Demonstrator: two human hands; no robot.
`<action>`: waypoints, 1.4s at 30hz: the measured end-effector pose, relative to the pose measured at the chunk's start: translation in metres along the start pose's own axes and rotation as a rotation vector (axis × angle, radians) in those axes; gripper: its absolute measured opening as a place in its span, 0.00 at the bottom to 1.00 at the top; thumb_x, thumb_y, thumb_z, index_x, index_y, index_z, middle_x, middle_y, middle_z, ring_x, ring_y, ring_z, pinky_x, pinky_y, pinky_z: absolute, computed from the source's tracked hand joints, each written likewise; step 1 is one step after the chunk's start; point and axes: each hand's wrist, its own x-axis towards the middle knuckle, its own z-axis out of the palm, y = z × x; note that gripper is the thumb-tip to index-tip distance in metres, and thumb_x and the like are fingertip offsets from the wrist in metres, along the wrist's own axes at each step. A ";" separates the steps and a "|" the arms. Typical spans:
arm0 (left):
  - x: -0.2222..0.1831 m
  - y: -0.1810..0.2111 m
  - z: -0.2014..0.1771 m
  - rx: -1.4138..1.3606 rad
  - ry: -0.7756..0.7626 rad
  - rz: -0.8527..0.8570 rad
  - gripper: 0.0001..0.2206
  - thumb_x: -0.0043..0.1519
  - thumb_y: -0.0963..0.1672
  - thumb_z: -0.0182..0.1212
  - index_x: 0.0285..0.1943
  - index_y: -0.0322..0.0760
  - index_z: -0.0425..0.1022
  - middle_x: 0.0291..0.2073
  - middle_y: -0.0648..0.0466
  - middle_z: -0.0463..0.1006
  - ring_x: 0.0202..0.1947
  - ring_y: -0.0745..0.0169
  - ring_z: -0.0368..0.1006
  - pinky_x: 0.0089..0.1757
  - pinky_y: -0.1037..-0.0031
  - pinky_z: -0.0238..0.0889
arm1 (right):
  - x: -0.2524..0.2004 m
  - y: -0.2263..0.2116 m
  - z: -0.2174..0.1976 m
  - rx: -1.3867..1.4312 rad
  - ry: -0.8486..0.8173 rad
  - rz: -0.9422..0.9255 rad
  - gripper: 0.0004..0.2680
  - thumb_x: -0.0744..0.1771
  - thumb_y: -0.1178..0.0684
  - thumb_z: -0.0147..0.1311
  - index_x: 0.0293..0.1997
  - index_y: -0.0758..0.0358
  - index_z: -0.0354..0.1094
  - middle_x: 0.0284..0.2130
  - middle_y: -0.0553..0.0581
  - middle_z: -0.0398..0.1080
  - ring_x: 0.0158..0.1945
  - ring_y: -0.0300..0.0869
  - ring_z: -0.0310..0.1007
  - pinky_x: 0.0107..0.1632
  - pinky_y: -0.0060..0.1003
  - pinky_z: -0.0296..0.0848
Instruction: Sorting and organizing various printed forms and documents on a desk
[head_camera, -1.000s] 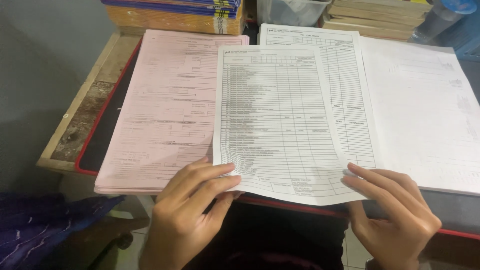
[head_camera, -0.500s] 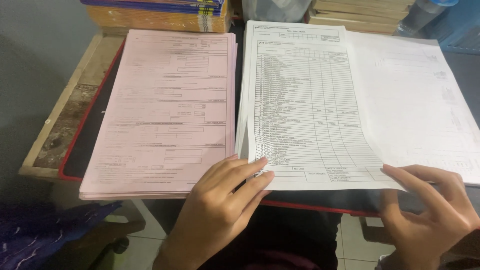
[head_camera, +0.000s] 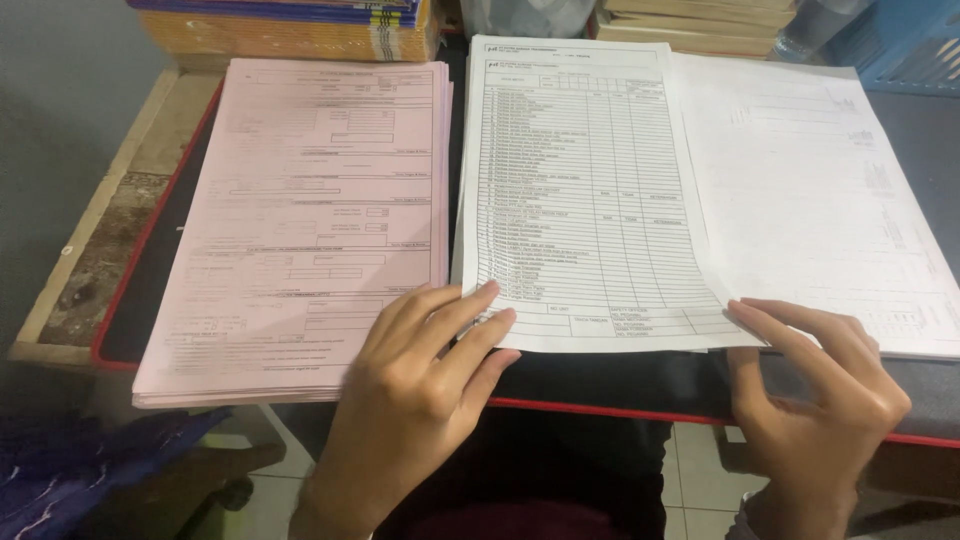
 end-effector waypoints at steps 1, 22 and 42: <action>0.000 -0.001 0.001 -0.001 -0.001 0.000 0.12 0.57 0.40 0.74 0.49 0.29 0.81 0.50 0.43 0.81 0.50 0.47 0.75 0.53 0.59 0.71 | 0.001 0.000 0.001 -0.001 0.000 0.001 0.10 0.65 0.76 0.57 0.46 0.73 0.79 0.43 0.68 0.78 0.45 0.52 0.78 0.51 0.43 0.71; 0.000 -0.013 0.017 0.228 -0.062 -0.062 0.10 0.61 0.49 0.70 0.46 0.45 0.80 0.49 0.57 0.80 0.48 0.57 0.74 0.56 0.56 0.59 | 0.001 0.031 -0.041 -0.242 -0.434 0.206 0.17 0.65 0.51 0.58 0.62 0.48 0.72 0.64 0.52 0.71 0.71 0.50 0.64 0.70 0.71 0.50; 0.003 -0.007 0.022 0.309 -0.095 -0.094 0.12 0.63 0.52 0.66 0.46 0.45 0.80 0.48 0.56 0.80 0.48 0.59 0.74 0.59 0.52 0.58 | 0.016 -0.007 -0.003 -0.140 0.138 -0.122 0.21 0.60 0.83 0.44 0.53 0.80 0.78 0.46 0.74 0.79 0.52 0.62 0.83 0.61 0.61 0.78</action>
